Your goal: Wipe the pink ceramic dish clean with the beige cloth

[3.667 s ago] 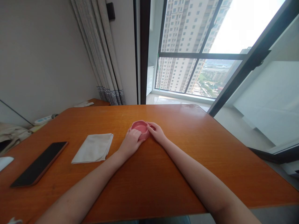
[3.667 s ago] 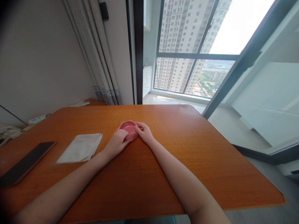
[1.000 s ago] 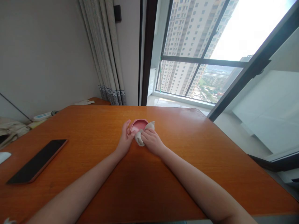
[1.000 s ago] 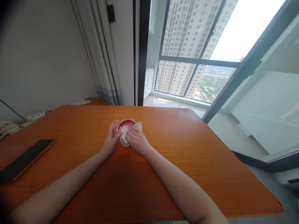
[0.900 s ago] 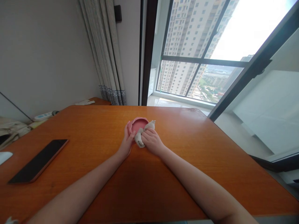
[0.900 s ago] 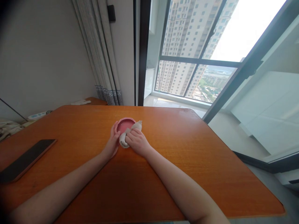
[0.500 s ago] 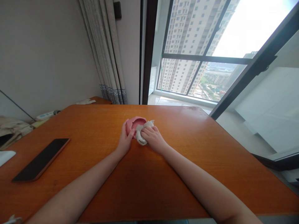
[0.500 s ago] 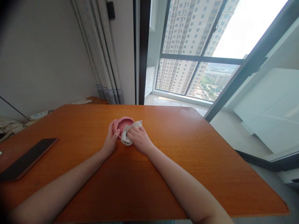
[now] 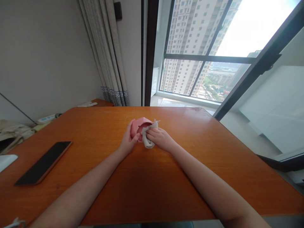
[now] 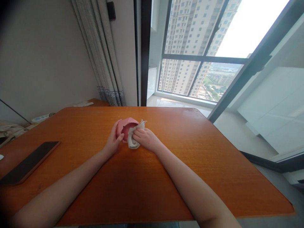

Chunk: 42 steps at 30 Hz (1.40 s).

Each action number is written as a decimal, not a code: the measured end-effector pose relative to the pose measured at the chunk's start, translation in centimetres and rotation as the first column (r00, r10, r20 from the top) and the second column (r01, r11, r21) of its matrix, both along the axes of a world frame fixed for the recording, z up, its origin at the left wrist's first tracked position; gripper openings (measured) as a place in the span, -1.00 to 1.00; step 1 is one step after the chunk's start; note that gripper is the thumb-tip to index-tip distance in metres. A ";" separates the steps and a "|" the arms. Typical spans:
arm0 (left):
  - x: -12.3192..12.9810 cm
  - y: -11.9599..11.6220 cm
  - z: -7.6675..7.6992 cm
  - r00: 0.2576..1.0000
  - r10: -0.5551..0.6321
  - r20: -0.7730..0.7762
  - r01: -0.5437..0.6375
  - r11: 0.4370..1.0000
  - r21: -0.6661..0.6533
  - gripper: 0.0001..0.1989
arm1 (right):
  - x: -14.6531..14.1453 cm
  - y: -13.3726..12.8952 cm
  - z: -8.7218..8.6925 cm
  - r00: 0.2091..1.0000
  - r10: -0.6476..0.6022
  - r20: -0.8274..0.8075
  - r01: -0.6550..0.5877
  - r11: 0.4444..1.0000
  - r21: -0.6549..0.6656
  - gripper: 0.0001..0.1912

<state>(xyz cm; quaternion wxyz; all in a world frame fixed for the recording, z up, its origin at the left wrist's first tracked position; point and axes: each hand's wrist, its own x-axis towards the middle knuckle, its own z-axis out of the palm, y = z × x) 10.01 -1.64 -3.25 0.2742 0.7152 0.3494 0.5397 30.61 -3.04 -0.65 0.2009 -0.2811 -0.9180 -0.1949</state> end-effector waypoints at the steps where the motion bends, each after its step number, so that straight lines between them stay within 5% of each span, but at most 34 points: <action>1: -0.1 0.1 0.0 1.000 -0.004 0.017 0.004 1.000 -0.024 -0.35 | -0.1 -0.1 0.0 1.000 0.001 -0.001 -0.001 1.000 -0.003 -0.72; 7: 0.8 0.1 -0.5 0.984 0.014 0.179 0.026 0.975 -0.223 -0.32 | -1.3 -0.8 -0.7 0.997 -0.064 -0.052 0.061 0.997 -0.054 -0.75; 14: 1.4 -0.3 -0.6 0.983 0.054 0.176 -0.016 0.977 -0.213 -0.46 | -1.8 -1.1 -0.7 0.994 -0.077 -0.073 0.068 0.991 -0.114 -0.83; 22: 0.7 0.3 0.0 0.979 0.013 0.202 0.019 0.988 -0.155 -0.49 | -1.5 -1.6 0.7 0.999 -0.033 0.019 0.033 0.999 -0.014 -0.74; 28: 0.6 0.5 -0.9 0.985 0.026 0.170 -0.001 0.989 -0.150 -0.44 | -2.0 -2.0 1.1 0.995 -0.078 0.056 0.082 0.994 -0.071 -0.78; 35: 0.3 1.5 -1.8 0.973 0.085 0.216 -0.025 0.964 -0.266 -0.52 | -1.9 -1.9 1.4 0.996 -0.080 0.023 0.083 0.989 -0.124 -0.82; 42: 1.3 0.3 -1.2 0.967 0.044 0.252 0.024 0.965 -0.262 -0.37 | -2.8 -2.2 0.5 0.972 -0.235 -0.028 0.232 0.968 -0.092 -0.88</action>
